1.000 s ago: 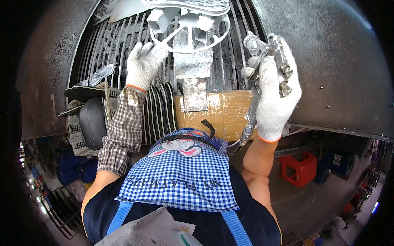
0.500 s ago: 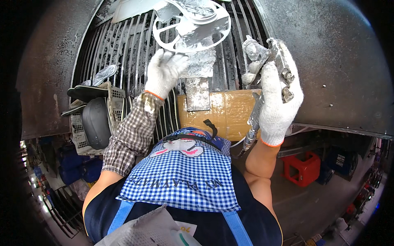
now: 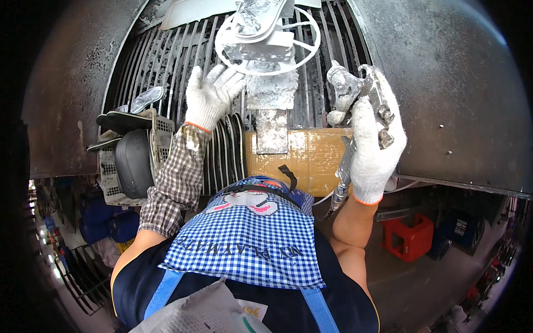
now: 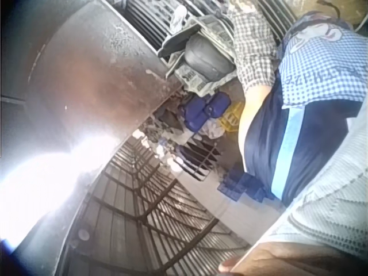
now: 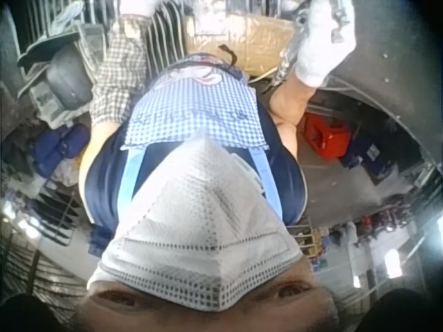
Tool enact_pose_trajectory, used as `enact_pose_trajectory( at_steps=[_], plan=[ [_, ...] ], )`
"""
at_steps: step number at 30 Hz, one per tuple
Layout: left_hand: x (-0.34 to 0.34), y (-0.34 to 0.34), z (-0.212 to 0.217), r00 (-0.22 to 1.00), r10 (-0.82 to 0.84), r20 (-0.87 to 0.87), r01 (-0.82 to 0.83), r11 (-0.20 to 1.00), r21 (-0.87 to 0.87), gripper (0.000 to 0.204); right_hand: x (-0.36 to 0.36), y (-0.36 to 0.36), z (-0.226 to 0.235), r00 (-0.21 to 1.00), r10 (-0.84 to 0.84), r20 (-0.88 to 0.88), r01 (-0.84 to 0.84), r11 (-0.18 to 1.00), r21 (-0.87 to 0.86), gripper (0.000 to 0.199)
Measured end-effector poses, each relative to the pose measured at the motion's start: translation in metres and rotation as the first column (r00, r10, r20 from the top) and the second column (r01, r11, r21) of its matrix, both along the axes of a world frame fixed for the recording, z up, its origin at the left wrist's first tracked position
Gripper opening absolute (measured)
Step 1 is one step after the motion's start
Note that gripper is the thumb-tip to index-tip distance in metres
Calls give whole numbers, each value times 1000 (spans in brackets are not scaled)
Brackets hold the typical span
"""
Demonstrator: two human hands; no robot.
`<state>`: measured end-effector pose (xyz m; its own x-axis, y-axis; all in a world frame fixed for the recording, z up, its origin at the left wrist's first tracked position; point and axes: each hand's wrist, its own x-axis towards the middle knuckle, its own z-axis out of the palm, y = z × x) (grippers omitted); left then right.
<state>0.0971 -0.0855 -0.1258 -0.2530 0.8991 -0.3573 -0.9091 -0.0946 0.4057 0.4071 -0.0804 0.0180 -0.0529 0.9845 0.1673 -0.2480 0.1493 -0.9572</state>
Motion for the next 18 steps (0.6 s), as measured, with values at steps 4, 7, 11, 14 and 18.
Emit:
enact_pose_trajectory(
  at_steps=[4,7,11,14,18],
  plan=[
    [-12,1,2,997,7,-75,0,996,88,92,3,-4,-6,999,48,10,-48,999,-12,44],
    [-26,7,1,995,20,-98,-10,995,100,91,4,-13,-8,996,83,20,-83,997,2,45],
    [-41,15,3,991,46,-125,-32,993,109,88,-1,-20,-16,998,18,68,-26,992,122,47],
    [-47,15,2,986,84,-147,-69,992,108,90,6,-18,-31,996,39,83,-49,991,121,47],
    [-50,16,0,985,112,-129,-97,988,121,90,-4,-31,-23,997,69,32,-72,992,105,46]
  ],
)
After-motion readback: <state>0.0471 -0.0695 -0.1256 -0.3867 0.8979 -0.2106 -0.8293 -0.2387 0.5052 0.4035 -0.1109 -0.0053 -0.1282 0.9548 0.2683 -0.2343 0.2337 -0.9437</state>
